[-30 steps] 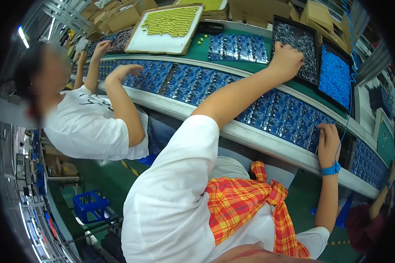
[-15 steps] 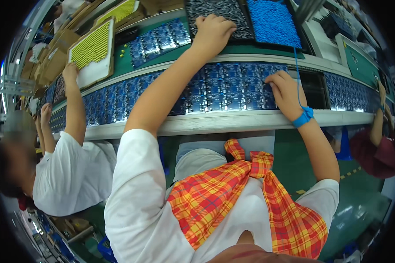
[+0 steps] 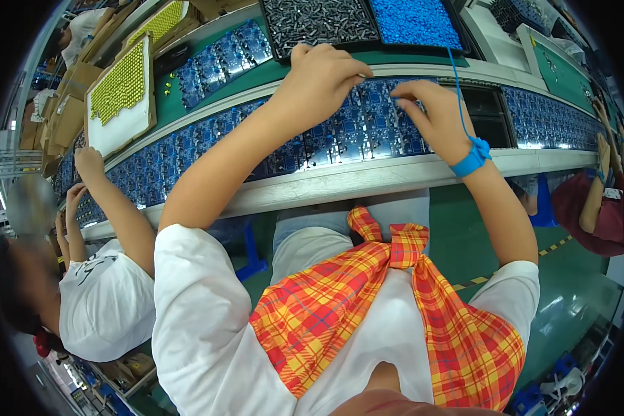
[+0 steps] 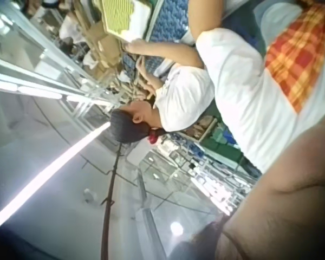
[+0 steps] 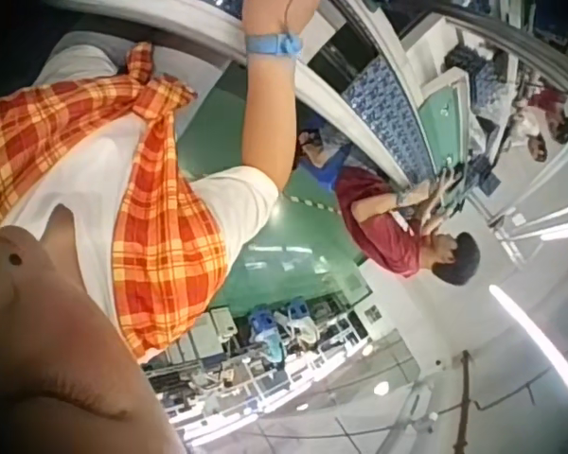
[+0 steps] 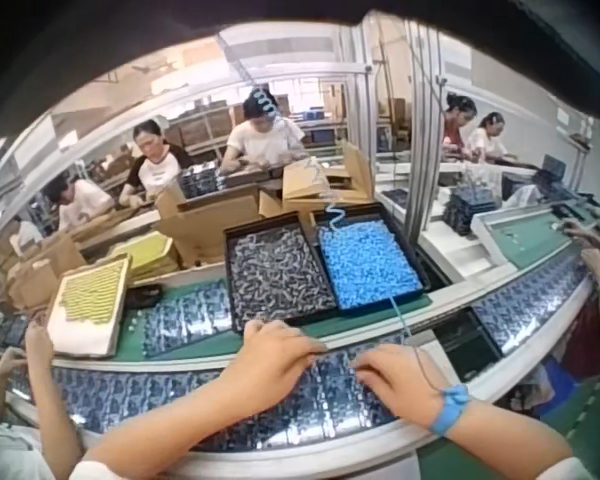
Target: Manually picking and placing small electronic components onto printed circuit boards on an assembly line.
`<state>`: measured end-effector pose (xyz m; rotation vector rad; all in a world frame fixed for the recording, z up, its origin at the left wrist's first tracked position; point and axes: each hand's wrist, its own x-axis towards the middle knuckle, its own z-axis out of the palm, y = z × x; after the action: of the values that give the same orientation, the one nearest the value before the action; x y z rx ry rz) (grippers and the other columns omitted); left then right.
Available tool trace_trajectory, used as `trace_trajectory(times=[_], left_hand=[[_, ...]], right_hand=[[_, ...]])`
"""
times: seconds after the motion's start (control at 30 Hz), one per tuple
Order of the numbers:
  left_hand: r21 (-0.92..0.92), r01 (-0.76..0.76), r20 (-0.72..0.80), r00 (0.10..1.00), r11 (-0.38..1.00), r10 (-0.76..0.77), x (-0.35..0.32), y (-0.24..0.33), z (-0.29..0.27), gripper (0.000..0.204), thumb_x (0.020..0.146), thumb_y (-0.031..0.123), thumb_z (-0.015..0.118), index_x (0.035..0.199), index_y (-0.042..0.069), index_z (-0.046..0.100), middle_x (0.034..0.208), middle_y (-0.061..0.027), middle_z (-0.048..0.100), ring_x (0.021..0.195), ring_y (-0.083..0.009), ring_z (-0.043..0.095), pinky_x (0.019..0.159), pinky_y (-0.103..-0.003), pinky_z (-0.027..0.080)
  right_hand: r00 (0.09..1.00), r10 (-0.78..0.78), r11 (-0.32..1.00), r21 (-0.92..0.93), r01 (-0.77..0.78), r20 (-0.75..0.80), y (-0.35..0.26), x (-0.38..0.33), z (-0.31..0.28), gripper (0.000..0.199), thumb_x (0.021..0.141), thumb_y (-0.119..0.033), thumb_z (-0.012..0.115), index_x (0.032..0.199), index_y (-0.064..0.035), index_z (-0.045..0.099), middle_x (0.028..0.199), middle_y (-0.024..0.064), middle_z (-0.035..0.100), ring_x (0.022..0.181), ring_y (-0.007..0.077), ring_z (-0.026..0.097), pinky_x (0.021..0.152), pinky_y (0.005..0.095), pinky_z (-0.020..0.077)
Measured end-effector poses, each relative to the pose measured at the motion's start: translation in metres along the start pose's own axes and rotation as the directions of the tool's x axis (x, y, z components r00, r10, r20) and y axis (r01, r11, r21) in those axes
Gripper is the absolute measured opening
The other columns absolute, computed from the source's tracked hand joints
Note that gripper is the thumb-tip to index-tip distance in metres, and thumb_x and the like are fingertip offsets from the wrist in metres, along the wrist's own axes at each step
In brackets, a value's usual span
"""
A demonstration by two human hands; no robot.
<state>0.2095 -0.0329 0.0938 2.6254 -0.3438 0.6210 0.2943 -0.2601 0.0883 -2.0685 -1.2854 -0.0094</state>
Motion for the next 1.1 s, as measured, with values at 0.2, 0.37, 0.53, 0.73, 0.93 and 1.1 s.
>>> trace_trajectory(times=[0.2, 0.37, 0.53, 0.73, 0.93, 1.1], left_hand=[[-0.118, 0.170, 0.199, 0.969, 0.978, -0.145, -0.019, -0.012, -0.012, 0.011, 0.089, 0.016, 0.071, 0.097, 0.013, 0.077, 0.087, -0.0065, 0.074, 0.091, -0.0257, 0.069, 0.091, -0.044, 0.044], [-0.216, 0.278, 0.252, 0.942, 0.936, -0.222, -0.029, -0.019, -0.018, 0.014, 0.089, 0.012, 0.070, 0.100, 0.007, 0.077, 0.097, -0.0092, 0.075, 0.090, -0.0260, 0.070, 0.080, -0.035, 0.054], [-0.242, 0.320, 0.283, 0.926, 0.916, -0.249, -0.037, -0.019, -0.024, 0.017, 0.089, 0.012, 0.070, 0.104, 0.007, 0.077, 0.097, -0.0095, 0.075, 0.091, -0.0241, 0.070, 0.082, -0.034, 0.054], [-0.265, 0.391, 0.319, 0.898, 0.881, -0.303, -0.042, -0.017, -0.025, 0.018, 0.089, 0.012, 0.071, 0.105, 0.006, 0.077, 0.099, -0.0095, 0.075, 0.091, -0.0219, 0.070, 0.082, -0.034, 0.053], [-0.273, 0.384, 0.315, 0.902, 0.882, -0.296, -0.047, -0.020, -0.027, 0.018, 0.089, 0.013, 0.071, 0.105, 0.006, 0.077, 0.099, -0.0098, 0.075, 0.091, -0.0220, 0.070, 0.082, -0.033, 0.053], [-0.271, 0.372, 0.315, 0.906, 0.888, -0.284, -0.048, -0.019, -0.026, 0.017, 0.089, 0.013, 0.071, 0.104, 0.006, 0.077, 0.099, -0.0095, 0.075, 0.091, -0.0223, 0.070, 0.082, -0.033, 0.053]], right_hand=[[0.973, -0.111, 0.993, 0.058, 0.101, 0.203, -0.022, 0.005, 0.021, 0.007, 0.088, -0.007, 0.066, 0.094, -0.0047, 0.070, 0.090, 0.0121, 0.067, 0.086, 0.0322, 0.066, 0.074, 0.0395, 0.0531], [0.963, -0.041, 0.995, -0.072, 0.062, 0.267, -0.025, 0.003, 0.032, 0.009, 0.088, -0.010, 0.066, 0.095, -0.0063, 0.070, 0.092, 0.0111, 0.068, 0.086, 0.0320, 0.066, 0.075, 0.0403, 0.0538], [0.978, -0.086, 0.983, -0.144, 0.114, 0.188, -0.021, 0.016, 0.037, 0.010, 0.088, -0.011, 0.066, 0.096, -0.0076, 0.071, 0.093, 0.0105, 0.069, 0.087, 0.0320, 0.067, 0.075, 0.0413, 0.0541], [0.965, -0.020, 0.961, -0.263, 0.091, 0.261, -0.014, 0.038, 0.048, 0.010, 0.088, -0.012, 0.066, 0.096, -0.0080, 0.071, 0.094, 0.0101, 0.069, 0.088, 0.0322, 0.067, 0.075, 0.0408, 0.0546], [0.947, -0.040, 0.923, -0.352, 0.157, 0.318, -0.014, 0.042, 0.046, 0.010, 0.089, -0.013, 0.065, 0.096, -0.0085, 0.070, 0.092, 0.0093, 0.069, 0.088, 0.0316, 0.067, 0.076, 0.0403, 0.0548], [0.944, -0.049, 0.907, -0.381, 0.179, 0.327, -0.014, 0.044, 0.047, 0.009, 0.089, -0.013, 0.065, 0.095, -0.0091, 0.070, 0.090, 0.0090, 0.068, 0.087, 0.0316, 0.068, 0.076, 0.0405, 0.0549]])
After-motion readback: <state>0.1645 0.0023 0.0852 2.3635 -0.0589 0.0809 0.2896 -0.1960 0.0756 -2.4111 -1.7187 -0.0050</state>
